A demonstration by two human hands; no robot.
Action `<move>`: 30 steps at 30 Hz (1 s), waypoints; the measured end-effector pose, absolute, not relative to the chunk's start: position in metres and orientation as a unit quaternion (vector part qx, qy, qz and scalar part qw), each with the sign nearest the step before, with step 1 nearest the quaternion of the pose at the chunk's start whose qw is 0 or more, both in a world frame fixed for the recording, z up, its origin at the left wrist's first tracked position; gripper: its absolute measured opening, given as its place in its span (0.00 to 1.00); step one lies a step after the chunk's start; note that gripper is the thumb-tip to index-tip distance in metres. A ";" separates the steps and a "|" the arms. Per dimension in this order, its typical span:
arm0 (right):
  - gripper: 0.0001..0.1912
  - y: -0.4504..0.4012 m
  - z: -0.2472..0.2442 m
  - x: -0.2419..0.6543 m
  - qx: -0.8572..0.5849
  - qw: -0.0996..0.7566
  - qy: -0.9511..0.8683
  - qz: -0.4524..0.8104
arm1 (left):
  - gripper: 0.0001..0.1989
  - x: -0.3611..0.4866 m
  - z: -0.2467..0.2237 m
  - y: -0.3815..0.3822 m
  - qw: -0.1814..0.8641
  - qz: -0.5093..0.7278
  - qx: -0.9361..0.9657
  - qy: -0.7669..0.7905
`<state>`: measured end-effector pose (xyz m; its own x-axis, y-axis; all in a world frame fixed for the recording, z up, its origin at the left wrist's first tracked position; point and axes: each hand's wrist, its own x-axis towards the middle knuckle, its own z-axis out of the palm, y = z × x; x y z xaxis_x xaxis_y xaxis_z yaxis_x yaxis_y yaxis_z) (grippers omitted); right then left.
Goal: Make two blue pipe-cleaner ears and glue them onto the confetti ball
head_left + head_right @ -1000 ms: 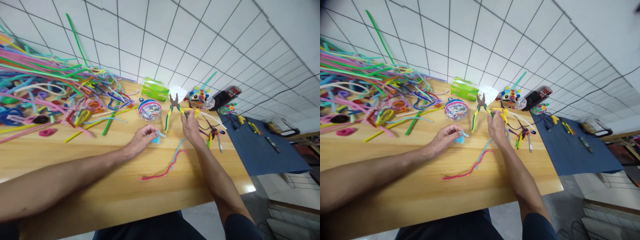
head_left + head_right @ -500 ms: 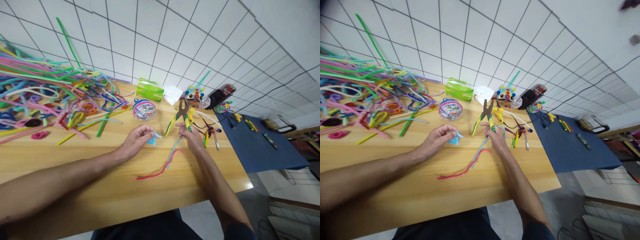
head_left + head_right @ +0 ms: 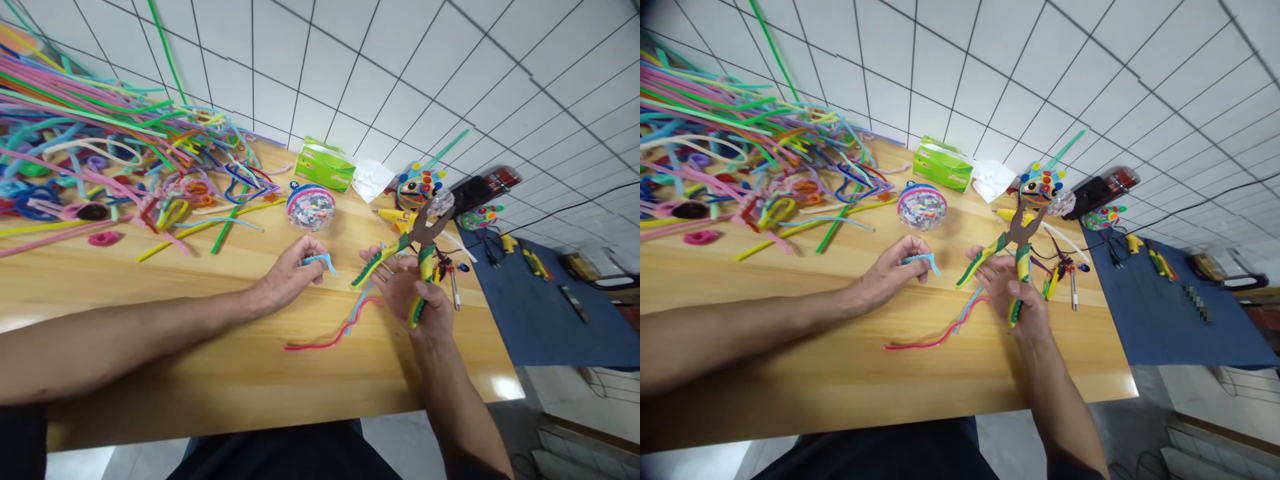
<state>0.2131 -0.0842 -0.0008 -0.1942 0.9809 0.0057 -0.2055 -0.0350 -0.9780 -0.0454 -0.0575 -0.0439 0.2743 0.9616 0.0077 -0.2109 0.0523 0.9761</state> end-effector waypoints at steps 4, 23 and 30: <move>0.16 -0.079 0.006 0.226 -0.452 0.456 -0.522 0.561 | 0.14 -0.044 -0.045 -0.056 0.645 0.464 0.486 0.363; 0.09 -0.064 -0.035 0.250 -0.518 0.084 -0.850 -0.049 | 0.14 -0.040 -0.056 -0.049 0.674 0.430 0.444 0.405; 0.15 -0.083 -0.019 0.177 -0.476 0.268 -0.833 0.089 | 0.16 -0.039 -0.054 -0.058 0.645 0.450 0.472 0.398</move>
<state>0.1768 -0.0834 -0.0187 -0.4038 0.8401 0.3623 0.7449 0.5318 -0.4029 -0.0389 -0.0575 -0.0542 0.2782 0.9565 -0.0877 -0.2050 0.1483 0.9675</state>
